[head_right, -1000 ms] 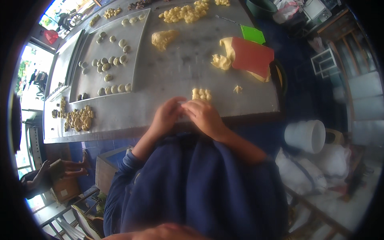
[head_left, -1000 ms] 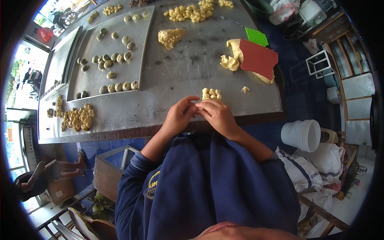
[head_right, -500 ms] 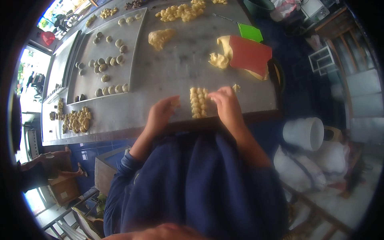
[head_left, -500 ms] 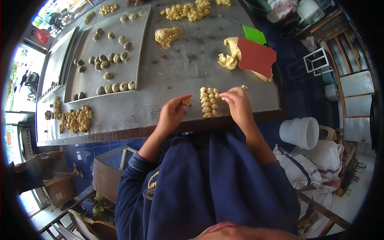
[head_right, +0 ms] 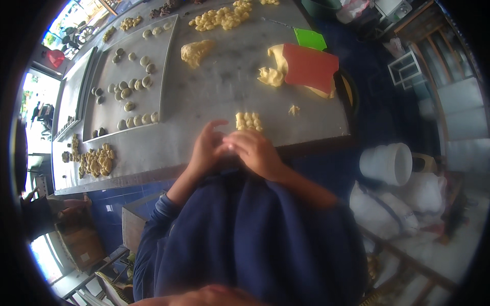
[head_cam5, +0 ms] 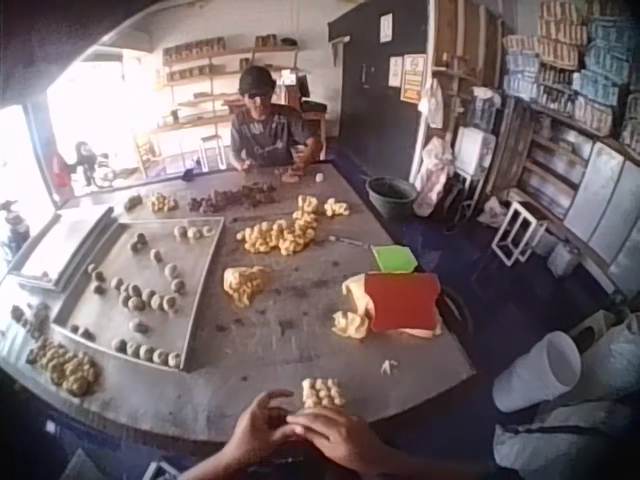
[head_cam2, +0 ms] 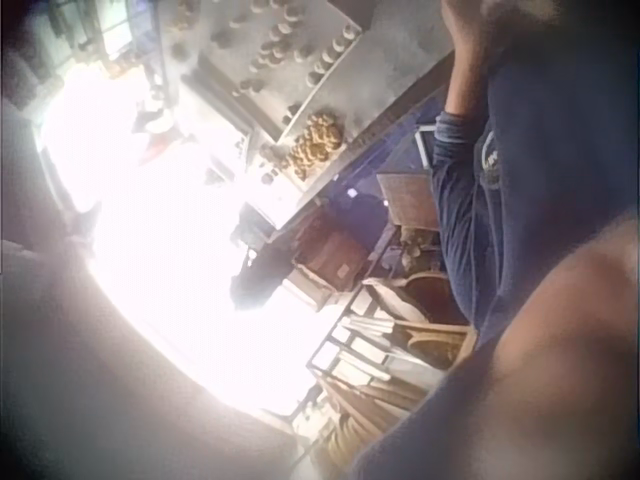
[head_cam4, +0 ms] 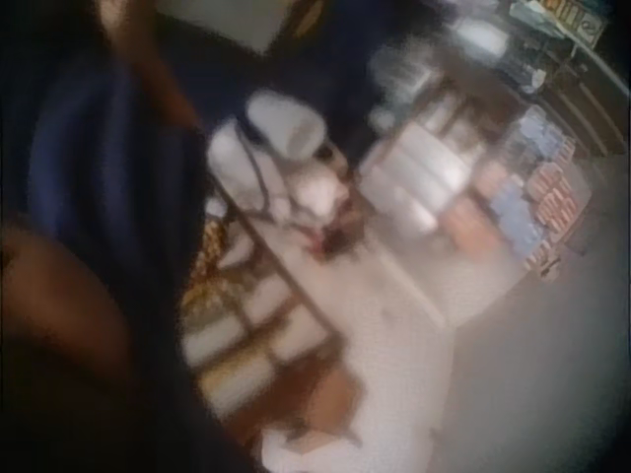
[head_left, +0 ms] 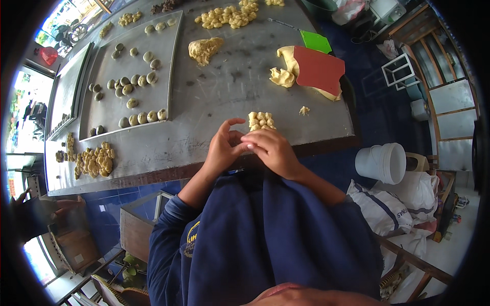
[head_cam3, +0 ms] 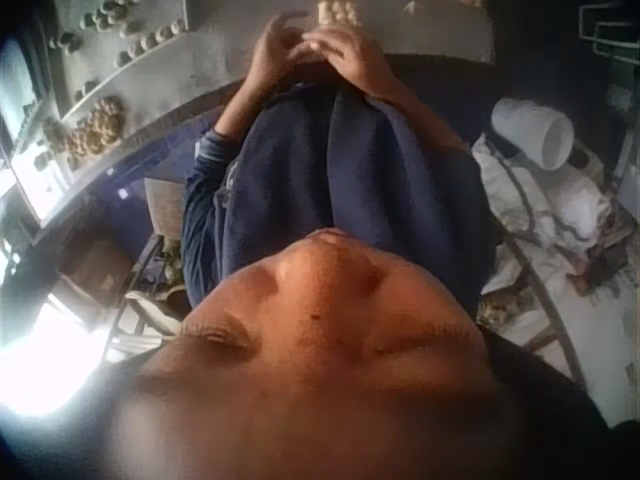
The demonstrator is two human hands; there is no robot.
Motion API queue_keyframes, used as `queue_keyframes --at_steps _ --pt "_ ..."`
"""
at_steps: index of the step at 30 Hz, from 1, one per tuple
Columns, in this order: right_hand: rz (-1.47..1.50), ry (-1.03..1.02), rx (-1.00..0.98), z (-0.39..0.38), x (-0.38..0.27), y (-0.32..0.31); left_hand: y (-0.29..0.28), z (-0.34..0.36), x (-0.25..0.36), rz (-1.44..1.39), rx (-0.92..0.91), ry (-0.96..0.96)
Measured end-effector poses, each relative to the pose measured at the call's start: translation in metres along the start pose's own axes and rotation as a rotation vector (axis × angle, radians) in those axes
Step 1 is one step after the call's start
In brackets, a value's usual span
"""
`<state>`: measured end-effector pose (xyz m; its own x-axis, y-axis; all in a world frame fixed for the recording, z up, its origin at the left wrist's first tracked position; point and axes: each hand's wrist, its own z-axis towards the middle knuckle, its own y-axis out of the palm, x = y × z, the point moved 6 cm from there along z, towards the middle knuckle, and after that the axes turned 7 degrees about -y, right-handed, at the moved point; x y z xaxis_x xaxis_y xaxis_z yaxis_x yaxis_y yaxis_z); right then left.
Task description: The person rolls and braids small pieces of dough on a metal table, then picks up larger portions of dough to divide and shape them.
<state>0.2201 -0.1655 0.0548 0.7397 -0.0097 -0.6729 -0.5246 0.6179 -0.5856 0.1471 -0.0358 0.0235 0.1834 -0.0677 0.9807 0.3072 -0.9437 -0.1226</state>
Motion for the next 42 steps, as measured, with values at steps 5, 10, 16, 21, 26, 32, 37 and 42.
queue_keyframes --at_steps 5,10,16,21,26,32,37,42 --pt "-0.001 0.208 0.162 -0.007 0.037 -0.039 -0.021 -0.004 -0.015 -0.183 0.112 -0.013" --pt "-0.109 0.196 0.124 -0.02 0.053 -0.047 -0.041 -0.007 -0.02 -0.175 0.206 -0.017" --pt "-0.051 0.349 0.029 -0.031 0.058 -0.025 -0.043 -0.004 -0.015 -0.169 0.217 -0.019" --pt "-0.137 0.161 -0.033 -0.025 0.071 -0.044 -0.043 -0.007 -0.017 -0.171 0.21 -0.019" --pt "-0.668 0.223 0.12 -0.024 0.093 -0.09 -0.052 -0.013 -0.019 -0.134 0.248 0.007" --pt "-0.615 0.331 0.016 -0.032 0.119 -0.087 -0.063 -0.018 -0.024 -0.013 0.358 0.086" --pt "-0.596 0.311 0.069 -0.026 0.117 -0.084 -0.07 -0.022 -0.031 0.066 0.435 0.153" --pt "-0.527 0.278 0.121 -0.027 0.12 -0.08 -0.07 -0.027 -0.025 0.149 0.484 0.243"
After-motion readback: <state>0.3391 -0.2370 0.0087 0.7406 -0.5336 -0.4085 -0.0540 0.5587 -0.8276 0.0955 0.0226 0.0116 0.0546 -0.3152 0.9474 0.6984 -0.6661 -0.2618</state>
